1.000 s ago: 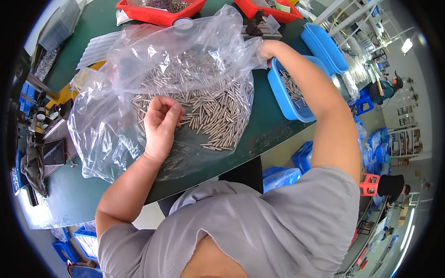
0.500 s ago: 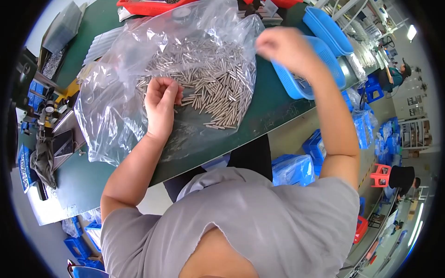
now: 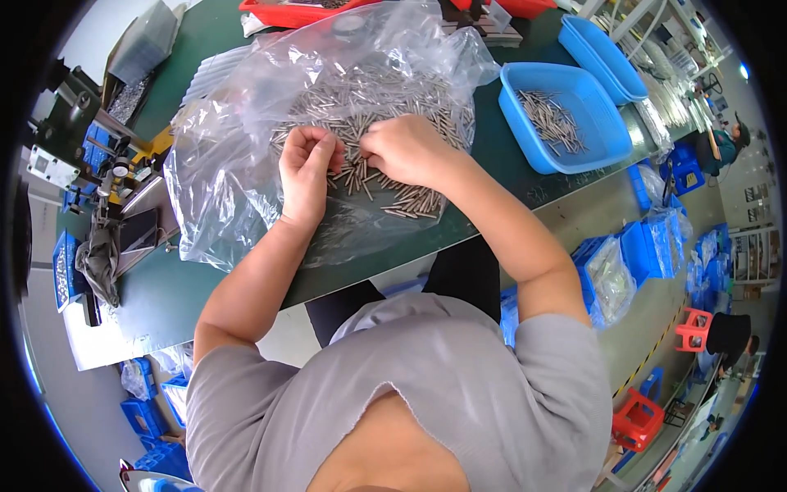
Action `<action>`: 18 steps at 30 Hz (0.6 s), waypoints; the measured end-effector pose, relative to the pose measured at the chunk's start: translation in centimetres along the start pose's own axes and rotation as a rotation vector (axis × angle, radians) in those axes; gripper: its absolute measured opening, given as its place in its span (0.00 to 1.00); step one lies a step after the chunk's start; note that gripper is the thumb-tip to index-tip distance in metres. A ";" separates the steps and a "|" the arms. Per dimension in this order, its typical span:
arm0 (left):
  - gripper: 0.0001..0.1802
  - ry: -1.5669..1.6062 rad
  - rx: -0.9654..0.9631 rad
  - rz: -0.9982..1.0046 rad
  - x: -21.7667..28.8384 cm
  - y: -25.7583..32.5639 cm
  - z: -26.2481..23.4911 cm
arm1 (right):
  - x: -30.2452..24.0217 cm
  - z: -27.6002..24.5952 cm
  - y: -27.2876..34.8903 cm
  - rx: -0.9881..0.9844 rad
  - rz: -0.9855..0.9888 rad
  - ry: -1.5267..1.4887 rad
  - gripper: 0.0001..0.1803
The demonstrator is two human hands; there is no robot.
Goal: Sorting and inspecting small metal pins on a workbench in a factory setting.
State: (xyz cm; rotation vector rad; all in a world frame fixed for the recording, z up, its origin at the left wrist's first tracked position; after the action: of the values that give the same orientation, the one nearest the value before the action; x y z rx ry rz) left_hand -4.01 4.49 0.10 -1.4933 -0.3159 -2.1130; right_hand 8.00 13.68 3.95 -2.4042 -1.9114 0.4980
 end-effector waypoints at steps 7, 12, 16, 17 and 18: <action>0.03 0.004 -0.020 0.014 0.2 0.1 -0.3 | 1.3 0.6 -0.1 0.105 0.049 -0.364 0.08; 0.03 -0.073 -0.123 0.043 0.8 0.4 1.8 | 1.6 -1.3 1.4 0.179 0.196 -0.679 0.07; 0.02 -0.097 -0.117 0.057 0.1 0.5 0.6 | 1.6 1.2 0.3 0.125 0.105 -0.964 0.13; 0.02 -0.105 -0.121 0.072 0.2 0.6 0.4 | 1.6 1.4 0.1 0.130 0.067 -0.969 0.17; 0.02 -0.099 -0.117 0.080 0.3 0.7 0.5 | 1.6 1.4 0.1 0.125 0.046 -0.948 0.17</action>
State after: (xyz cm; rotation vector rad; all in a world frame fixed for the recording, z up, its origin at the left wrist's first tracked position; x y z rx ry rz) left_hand -3.32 4.00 0.46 -1.6528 -0.1681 -2.0296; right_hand 8.08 14.95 2.23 -2.3053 -1.9367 1.9611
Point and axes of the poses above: each hand's wrist, its own y-axis away from the middle knuckle, its own z-axis out of the palm, x = y × z, the point moved 4 cm from there along -y, towards the middle knuckle, and after that the axes turned 2 degrees about y, right-handed, at the moved point
